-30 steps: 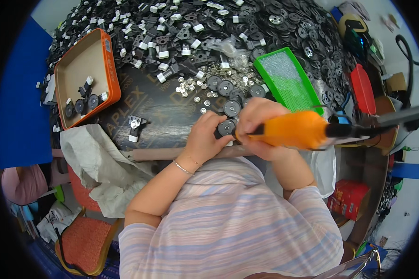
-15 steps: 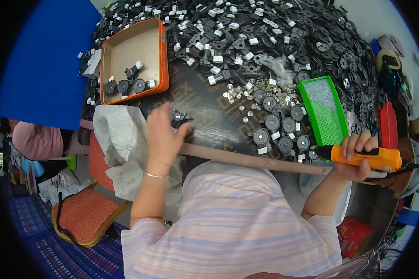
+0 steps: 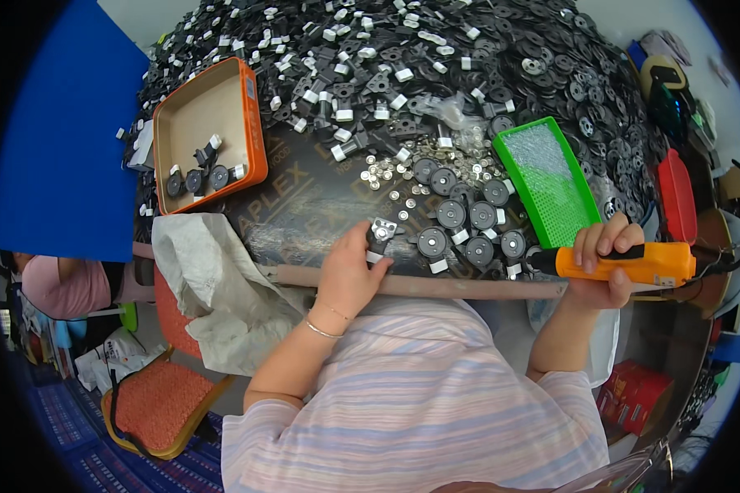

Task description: Assembling small mechanical components using an electric screwdriver at a factory workbench.

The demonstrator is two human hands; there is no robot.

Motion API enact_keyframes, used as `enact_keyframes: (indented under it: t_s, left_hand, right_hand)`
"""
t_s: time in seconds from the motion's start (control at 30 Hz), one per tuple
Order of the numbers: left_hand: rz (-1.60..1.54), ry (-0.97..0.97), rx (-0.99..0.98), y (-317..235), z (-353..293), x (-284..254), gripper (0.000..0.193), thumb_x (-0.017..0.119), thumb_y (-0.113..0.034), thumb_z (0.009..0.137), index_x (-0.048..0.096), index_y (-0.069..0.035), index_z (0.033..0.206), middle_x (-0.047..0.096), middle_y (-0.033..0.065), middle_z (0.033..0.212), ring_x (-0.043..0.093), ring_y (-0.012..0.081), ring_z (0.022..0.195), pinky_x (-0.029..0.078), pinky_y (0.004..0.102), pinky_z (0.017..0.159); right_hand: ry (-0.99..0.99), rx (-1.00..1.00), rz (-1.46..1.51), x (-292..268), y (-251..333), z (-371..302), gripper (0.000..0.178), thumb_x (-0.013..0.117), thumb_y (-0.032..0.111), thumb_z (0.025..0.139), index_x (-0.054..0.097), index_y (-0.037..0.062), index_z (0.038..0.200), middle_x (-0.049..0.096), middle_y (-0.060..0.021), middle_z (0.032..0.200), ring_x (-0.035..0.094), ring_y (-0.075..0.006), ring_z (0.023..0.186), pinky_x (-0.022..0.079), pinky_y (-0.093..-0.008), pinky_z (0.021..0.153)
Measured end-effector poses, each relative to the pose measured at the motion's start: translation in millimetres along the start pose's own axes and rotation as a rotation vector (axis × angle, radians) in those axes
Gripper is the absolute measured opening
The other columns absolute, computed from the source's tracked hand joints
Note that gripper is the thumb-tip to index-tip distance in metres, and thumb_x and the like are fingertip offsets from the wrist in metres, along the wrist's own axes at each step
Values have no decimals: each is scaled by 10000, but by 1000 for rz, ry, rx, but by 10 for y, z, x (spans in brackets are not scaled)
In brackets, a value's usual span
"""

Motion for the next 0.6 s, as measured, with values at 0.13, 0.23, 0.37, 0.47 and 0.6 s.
enact_keyframes:
  t_s: [0.13,0.23,0.37,0.47,0.6]
  left_hand:
    - [63,53,31,-120,-28,53,611,774,-187,674,477,10,1170,584,174,915,567,340,833,467,409,737]
    - [210,27,72,-232,56,-111,610,780,-219,673,486,5,1158,580,179,923,559,347,854,465,418,735]
    - [243,-37,486,-565,538,-151,399,719,-109,711,568,-21,1070,575,126,936,544,308,914,453,380,780]
    - [194,74,680,-622,944,148,435,655,18,659,589,-57,1082,560,88,1121,494,293,1070,399,393,889]
    - [320,291,781,-639,1163,539,464,571,36,686,591,-101,1129,561,46,1191,479,263,1135,383,393,925]
  right_hand:
    - [13,-4,-10,-26,35,-25,311,665,173,770,464,23,954,465,-100,857,500,-152,582,441,-271,551]
    - [8,-23,-19,-49,70,-39,313,664,171,770,464,22,959,468,-103,863,506,-157,589,444,-273,555]
    - [-14,-26,-7,-47,64,-38,322,667,163,765,467,19,972,469,-105,869,514,-164,598,448,-280,558]
    - [-3,-26,4,-32,64,-41,325,665,148,763,470,15,986,468,-106,877,519,-168,607,451,-286,566]
    - [-41,-51,-65,-86,171,-91,322,668,137,766,471,17,989,466,-109,878,523,-172,629,451,-284,572]
Point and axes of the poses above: each hand's wrist, its own z-axis towards the middle knuckle, its own x-axis out of the palm, y = z × x, the point moved 5 cm from there along z, towards the middle knuckle
